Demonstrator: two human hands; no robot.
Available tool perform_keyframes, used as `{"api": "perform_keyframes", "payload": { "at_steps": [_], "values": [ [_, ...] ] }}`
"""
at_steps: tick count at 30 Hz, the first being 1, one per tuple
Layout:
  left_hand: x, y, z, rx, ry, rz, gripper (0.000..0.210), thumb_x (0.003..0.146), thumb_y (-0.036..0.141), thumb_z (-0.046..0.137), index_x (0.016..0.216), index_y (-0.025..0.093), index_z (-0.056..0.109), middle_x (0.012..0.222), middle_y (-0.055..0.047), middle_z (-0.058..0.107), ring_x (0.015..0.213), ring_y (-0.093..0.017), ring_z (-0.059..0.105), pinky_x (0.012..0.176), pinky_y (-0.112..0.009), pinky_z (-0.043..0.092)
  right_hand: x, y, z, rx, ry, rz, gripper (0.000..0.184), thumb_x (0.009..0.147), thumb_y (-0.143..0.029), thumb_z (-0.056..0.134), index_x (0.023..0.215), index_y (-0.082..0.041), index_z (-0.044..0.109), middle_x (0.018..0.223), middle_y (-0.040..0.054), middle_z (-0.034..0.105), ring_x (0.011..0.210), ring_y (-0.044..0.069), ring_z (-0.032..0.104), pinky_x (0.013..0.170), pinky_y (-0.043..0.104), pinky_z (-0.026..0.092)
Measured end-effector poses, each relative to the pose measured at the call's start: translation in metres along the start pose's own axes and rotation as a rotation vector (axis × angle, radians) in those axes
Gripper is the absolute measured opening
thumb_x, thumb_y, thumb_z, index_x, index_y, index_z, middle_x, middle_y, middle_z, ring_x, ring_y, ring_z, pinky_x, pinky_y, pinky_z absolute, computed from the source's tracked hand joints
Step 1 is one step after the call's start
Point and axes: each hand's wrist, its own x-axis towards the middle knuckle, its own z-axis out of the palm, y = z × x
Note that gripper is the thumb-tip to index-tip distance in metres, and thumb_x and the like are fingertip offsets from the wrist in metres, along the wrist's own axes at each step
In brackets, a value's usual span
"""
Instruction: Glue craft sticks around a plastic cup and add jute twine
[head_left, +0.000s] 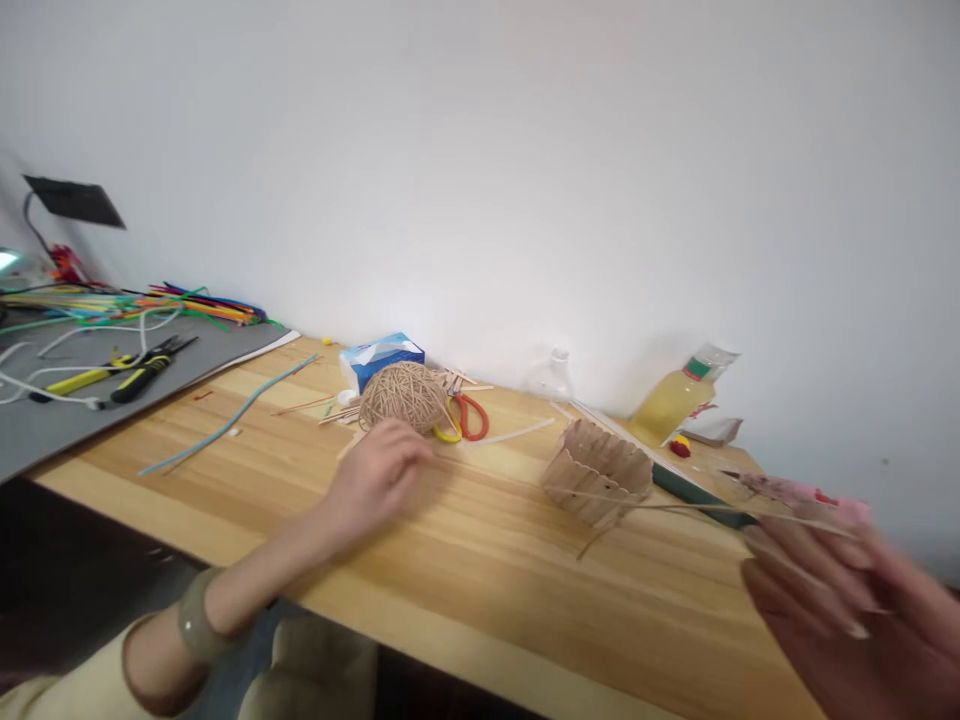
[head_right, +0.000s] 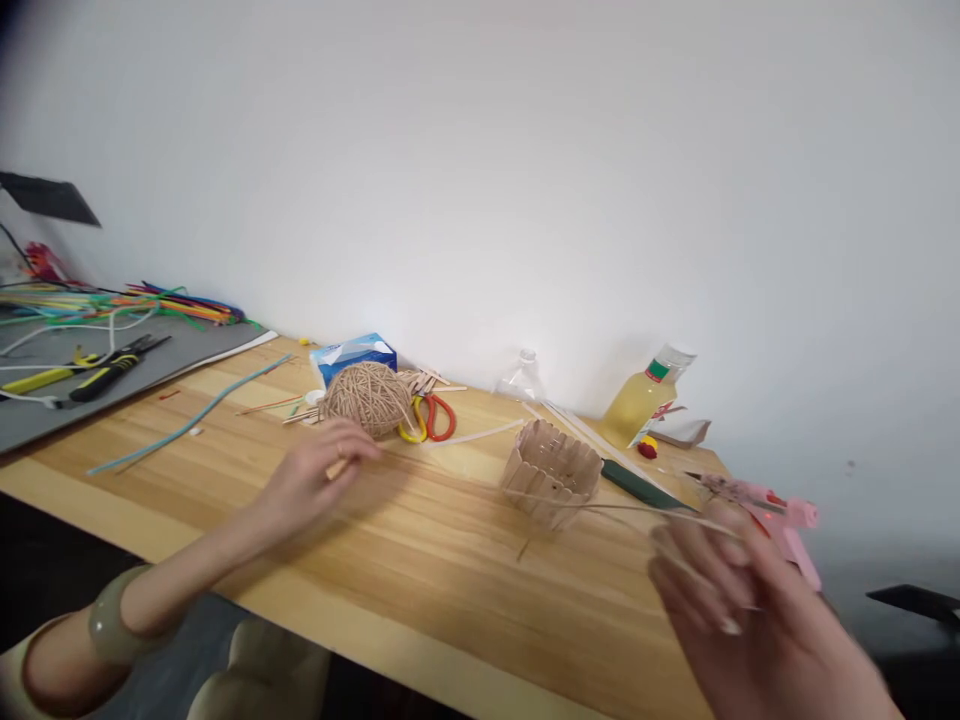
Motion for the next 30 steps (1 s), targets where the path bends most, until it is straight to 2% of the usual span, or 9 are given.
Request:
{"api": "perform_keyframes", "payload": {
  "at_steps": [3, 7, 12, 16, 22, 24, 27, 29, 30],
  "values": [
    [-0.002, 0.055, 0.013, -0.394, -0.397, -0.23, 0.024, 0.083, 0.028, 0.048, 0.094, 0.018, 0.067, 0.086, -0.006, 0.07, 0.073, -0.015, 0.061, 0.068, -0.027, 0.046, -0.015, 0.025, 0.039, -0.05, -0.168, 0.175, 0.032, 0.072, -0.028, 0.067, 0.055, -0.018, 0.042, 0.054, -0.007, 0.023, 0.045, 0.006, 0.015, 0.035, 0.017, 0.023],
    [0.003, 0.095, 0.029, -0.911, -0.541, -0.508, 0.032, 0.075, 0.038, 0.056, 0.092, 0.012, 0.065, 0.085, -0.007, 0.068, 0.051, -0.008, 0.052, 0.052, -0.022, 0.043, -0.032, 0.044, 0.058, -0.133, -0.308, 0.309, 0.032, 0.079, -0.037, 0.06, 0.059, -0.017, 0.046, 0.054, -0.0062, 0.027, 0.046, 0.006, 0.019, 0.042, 0.017, 0.027],
    [0.006, 0.096, 0.035, -1.231, -0.447, -0.673, 0.03, 0.063, 0.034, 0.069, 0.079, 0.01, 0.062, 0.069, -0.003, 0.065, 0.041, -0.005, 0.047, 0.044, -0.02, 0.038, -0.033, 0.05, 0.057, -0.162, -0.328, 0.273, 0.032, 0.08, -0.038, 0.059, 0.06, -0.017, 0.047, 0.054, -0.0063, 0.029, 0.045, 0.006, 0.021, 0.041, 0.017, 0.026],
    [0.001, 0.089, 0.036, -1.239, -0.339, -0.751, 0.03, 0.057, 0.032, 0.074, 0.072, 0.009, 0.062, 0.056, 0.0, 0.062, 0.045, -0.007, 0.051, 0.051, -0.022, 0.042, -0.023, 0.05, 0.05, -0.178, -0.195, 0.187, 0.034, 0.075, -0.036, 0.065, 0.057, -0.017, 0.044, 0.054, -0.0062, 0.029, 0.046, 0.006, 0.022, 0.038, 0.014, 0.026],
    [-0.009, 0.083, 0.029, -1.192, -0.374, -0.793, 0.018, 0.057, 0.023, 0.072, 0.067, 0.01, 0.066, 0.057, 0.0, 0.063, 0.05, -0.008, 0.054, 0.055, -0.022, 0.043, 0.002, 0.048, 0.033, -0.326, -0.077, 0.049, 0.036, 0.069, -0.039, 0.07, 0.056, -0.018, 0.044, 0.053, -0.0066, 0.03, 0.046, 0.006, 0.024, 0.036, 0.015, 0.025],
    [-0.009, 0.084, 0.026, -1.182, -0.396, -0.791, 0.013, 0.058, 0.022, 0.07, 0.064, 0.01, 0.066, 0.056, 0.0, 0.063, 0.05, -0.008, 0.053, 0.056, -0.022, 0.043, 0.005, 0.051, 0.026, -0.589, -0.054, -0.123, 0.026, 0.073, -0.04, 0.065, 0.066, -0.019, 0.053, 0.056, -0.0044, 0.038, 0.048, 0.008, 0.032, 0.039, 0.017, 0.029],
    [-0.008, 0.088, 0.022, -1.161, -0.401, -0.803, 0.011, 0.059, 0.022, 0.068, 0.061, 0.011, 0.067, 0.056, 0.0, 0.063, 0.05, -0.008, 0.052, 0.056, -0.022, 0.043, -0.002, 0.057, 0.021, -1.092, 0.062, -0.702, 0.017, 0.076, -0.031, 0.063, 0.089, -0.02, 0.06, 0.075, 0.0032, 0.054, 0.061, 0.013, 0.047, 0.05, 0.025, 0.041],
    [-0.007, 0.091, 0.022, -1.137, -0.407, -0.791, 0.011, 0.06, 0.022, 0.066, 0.059, 0.011, 0.066, 0.055, 0.0, 0.062, 0.051, -0.008, 0.051, 0.057, -0.022, 0.042, -0.014, 0.059, 0.022, -1.284, -0.07, -1.082, 0.019, 0.076, -0.018, 0.061, 0.095, -0.02, 0.059, 0.084, 0.0061, 0.059, 0.07, 0.016, 0.055, 0.058, 0.028, 0.047],
    [-0.006, 0.092, 0.021, -1.122, -0.414, -0.777, 0.011, 0.061, 0.022, 0.065, 0.058, 0.011, 0.066, 0.055, 0.0, 0.061, 0.051, -0.008, 0.051, 0.057, -0.022, 0.042, -0.02, 0.06, 0.025, -1.331, -0.232, -1.186, 0.021, 0.077, -0.012, 0.059, 0.096, -0.02, 0.059, 0.084, 0.0062, 0.062, 0.073, 0.016, 0.058, 0.061, 0.028, 0.048]
  ]
}}
